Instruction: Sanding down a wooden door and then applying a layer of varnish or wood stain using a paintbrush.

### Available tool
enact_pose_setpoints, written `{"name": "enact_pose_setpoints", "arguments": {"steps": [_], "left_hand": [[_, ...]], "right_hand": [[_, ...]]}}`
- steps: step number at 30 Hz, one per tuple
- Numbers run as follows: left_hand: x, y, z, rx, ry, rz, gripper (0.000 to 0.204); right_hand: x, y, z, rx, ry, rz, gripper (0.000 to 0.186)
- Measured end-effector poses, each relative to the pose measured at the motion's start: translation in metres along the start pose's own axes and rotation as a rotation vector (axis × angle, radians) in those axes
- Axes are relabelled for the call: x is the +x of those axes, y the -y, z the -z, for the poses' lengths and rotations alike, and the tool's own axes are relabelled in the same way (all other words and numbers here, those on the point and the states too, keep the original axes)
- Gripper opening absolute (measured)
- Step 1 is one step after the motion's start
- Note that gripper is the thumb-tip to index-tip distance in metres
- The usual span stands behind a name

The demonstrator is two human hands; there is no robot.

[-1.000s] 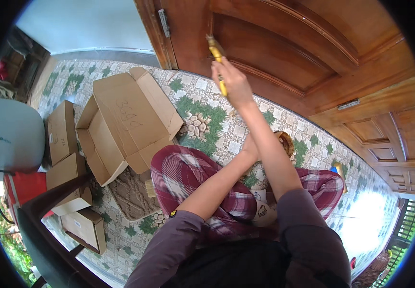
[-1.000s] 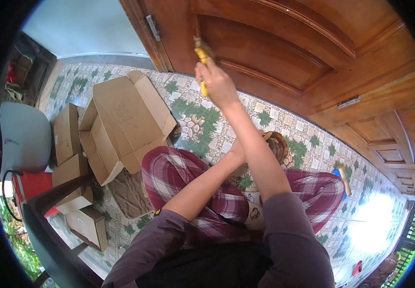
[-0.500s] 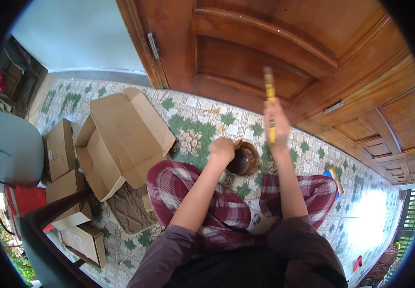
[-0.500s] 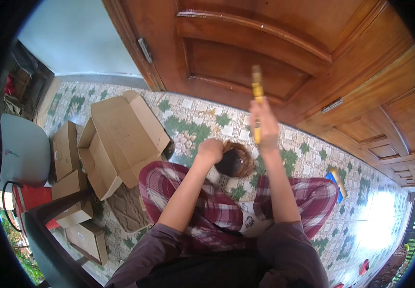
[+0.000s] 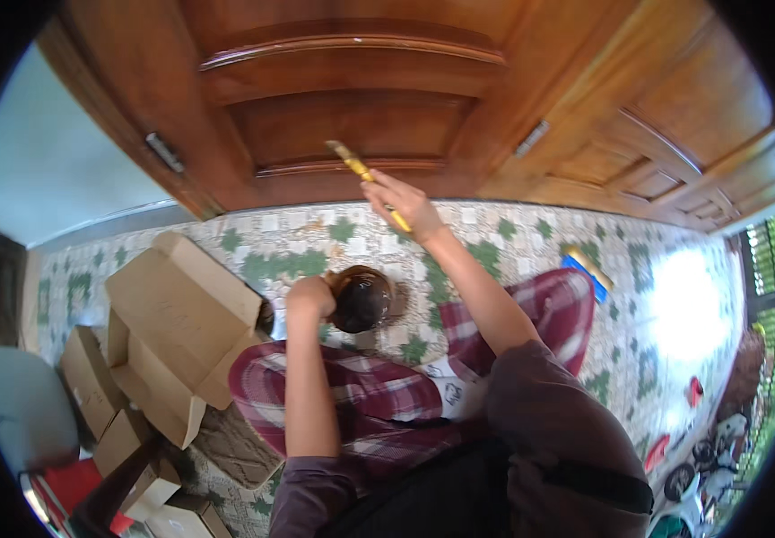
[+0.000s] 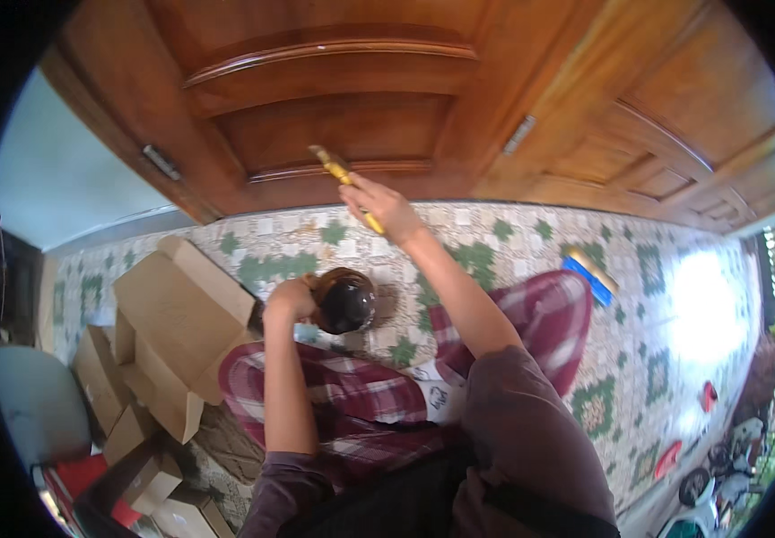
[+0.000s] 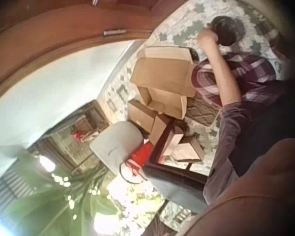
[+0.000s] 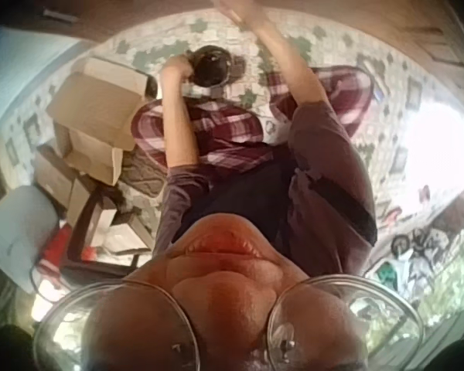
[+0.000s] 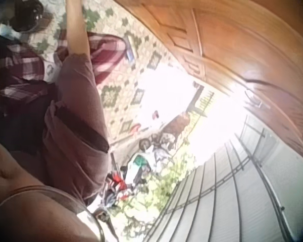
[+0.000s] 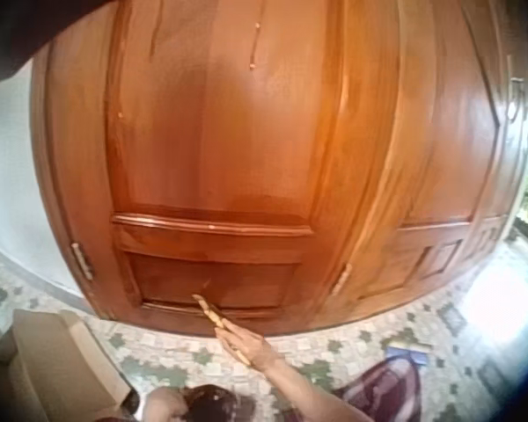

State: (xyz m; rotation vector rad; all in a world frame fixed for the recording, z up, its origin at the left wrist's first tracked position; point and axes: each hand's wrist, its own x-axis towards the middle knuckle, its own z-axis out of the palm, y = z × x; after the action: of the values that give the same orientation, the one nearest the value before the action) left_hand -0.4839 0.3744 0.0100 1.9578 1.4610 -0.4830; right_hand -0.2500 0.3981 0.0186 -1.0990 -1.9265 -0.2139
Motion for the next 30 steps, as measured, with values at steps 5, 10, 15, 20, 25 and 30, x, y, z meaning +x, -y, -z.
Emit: {"name": "enact_pose_setpoints", "arguments": {"steps": [5,10,15,20,25,30], "left_hand": [[0.013,-0.014,-0.001,-0.003,0.025,0.015,0.021],[0.006,-0.016,0.002,0.042,0.02,0.02,0.017],[-0.001,-0.026,0.0,0.073,-0.033,0.032,0.019],[0.014,-0.019,-0.012,0.061,-0.009,-0.055,0.015],[0.008,-0.018,-0.008,0.05,-0.058,-0.011,0.019],[0.012,-0.022,-0.001,-0.002,-0.036,-0.071,0.018]], "right_hand": [[-0.064,-0.026,0.111,-0.224,-0.087,-0.176,0.021],[-0.033,0.013,0.112,-0.293,-0.251,-0.15,0.023],[-0.027,-0.005,0.081,-0.425,-0.399,-0.089,0.026],[-0.088,-0.028,0.046,-0.387,0.175,0.084,0.038],[-0.037,-0.01,0.086,-0.375,0.079,0.08,0.033],[0.011,0.024,0.079,-0.472,-0.332,-0.011,0.037]]}}
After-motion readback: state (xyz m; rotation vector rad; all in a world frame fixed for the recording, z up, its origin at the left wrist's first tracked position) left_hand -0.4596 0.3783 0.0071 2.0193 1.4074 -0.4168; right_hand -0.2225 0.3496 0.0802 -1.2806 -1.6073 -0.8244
